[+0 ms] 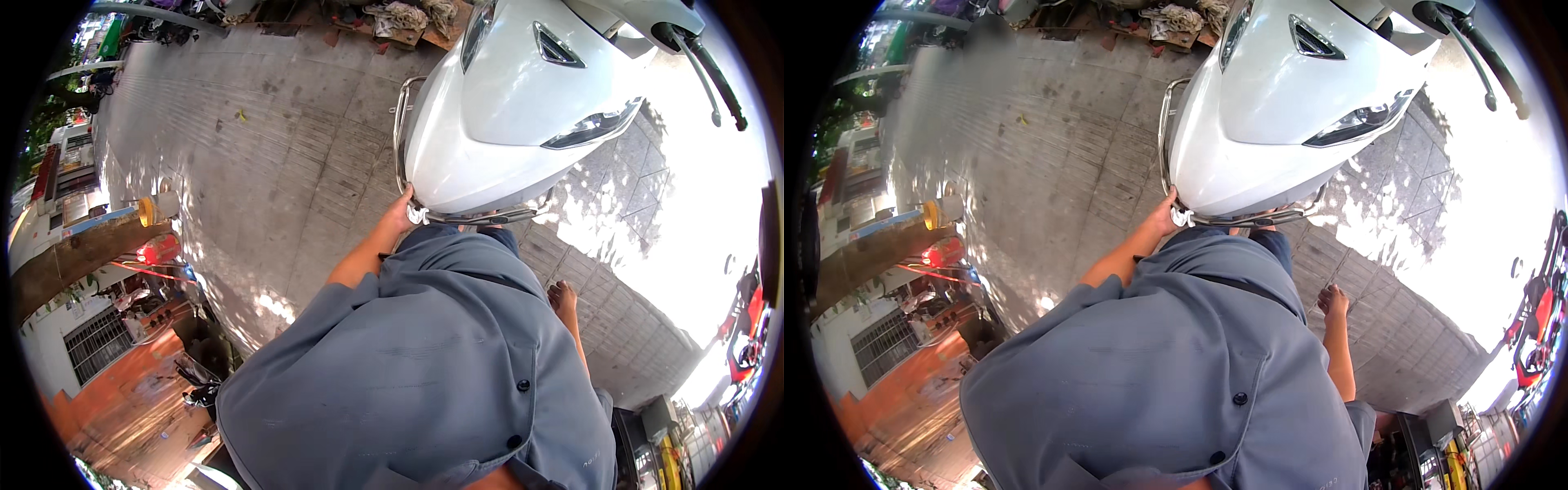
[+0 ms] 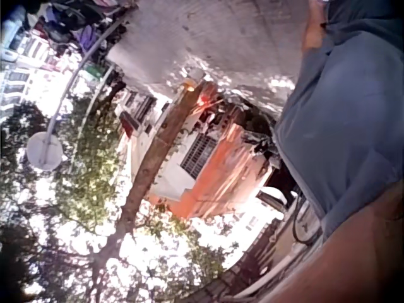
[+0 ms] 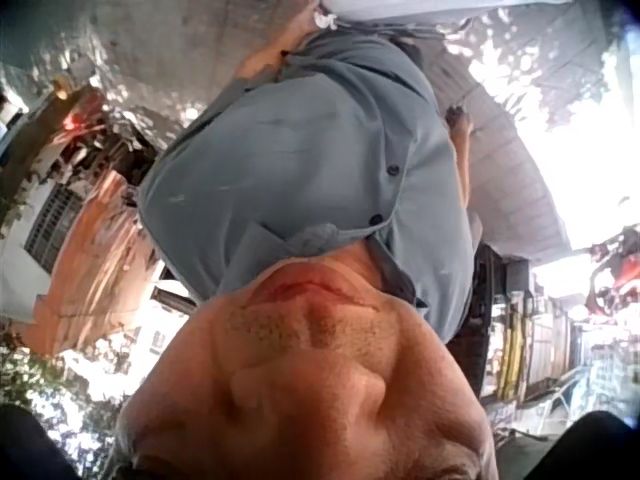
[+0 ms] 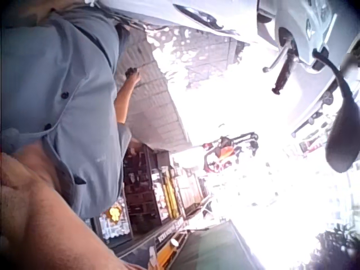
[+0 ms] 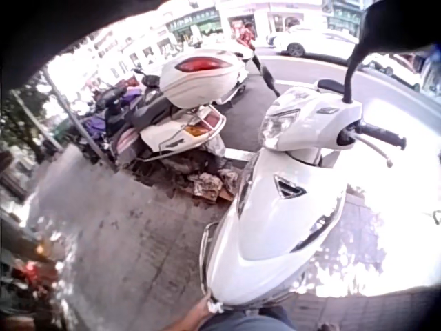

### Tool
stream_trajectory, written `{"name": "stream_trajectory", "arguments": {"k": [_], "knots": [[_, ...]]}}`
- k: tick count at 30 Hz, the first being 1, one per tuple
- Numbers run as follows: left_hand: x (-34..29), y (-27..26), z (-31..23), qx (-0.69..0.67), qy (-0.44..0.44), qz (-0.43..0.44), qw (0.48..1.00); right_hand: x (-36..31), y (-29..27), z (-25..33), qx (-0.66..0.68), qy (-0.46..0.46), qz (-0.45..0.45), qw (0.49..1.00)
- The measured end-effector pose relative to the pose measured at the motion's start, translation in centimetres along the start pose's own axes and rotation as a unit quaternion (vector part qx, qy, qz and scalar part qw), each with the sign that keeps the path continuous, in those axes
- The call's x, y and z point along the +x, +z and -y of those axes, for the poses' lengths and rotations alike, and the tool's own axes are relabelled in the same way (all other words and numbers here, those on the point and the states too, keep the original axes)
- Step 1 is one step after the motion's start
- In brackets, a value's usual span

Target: The person selects a wrench from a pegboard, walks to a white scooter outside, and uses a cloth and the tool to work on a component near the front body panel.

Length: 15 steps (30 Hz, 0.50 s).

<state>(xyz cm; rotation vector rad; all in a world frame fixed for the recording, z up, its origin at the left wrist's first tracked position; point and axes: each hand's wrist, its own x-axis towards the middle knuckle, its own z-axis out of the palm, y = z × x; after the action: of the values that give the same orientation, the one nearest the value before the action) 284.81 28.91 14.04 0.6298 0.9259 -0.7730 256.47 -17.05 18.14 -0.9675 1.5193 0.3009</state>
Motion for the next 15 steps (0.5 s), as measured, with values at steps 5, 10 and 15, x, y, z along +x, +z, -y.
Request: {"name": "stream_trajectory", "arguments": {"k": [5, 10, 15], "knots": [[0.2, -0.1, -0.2, -0.011, 0.011, 0.010, 1.000, -3.2, 5.1, 0.4, -0.042, -0.056, 0.066, 0.995], [0.2, -0.4, -0.2, -0.012, -0.037, 0.059, 0.997, -6.7, 9.3, 2.3, -0.137, -0.125, 0.125, 0.975], [1.2, -1.3, -0.6, 0.024, -0.019, 0.039, 0.999, -7.5, 8.8, 0.8, -0.115, -0.120, 0.087, 0.982]]}}
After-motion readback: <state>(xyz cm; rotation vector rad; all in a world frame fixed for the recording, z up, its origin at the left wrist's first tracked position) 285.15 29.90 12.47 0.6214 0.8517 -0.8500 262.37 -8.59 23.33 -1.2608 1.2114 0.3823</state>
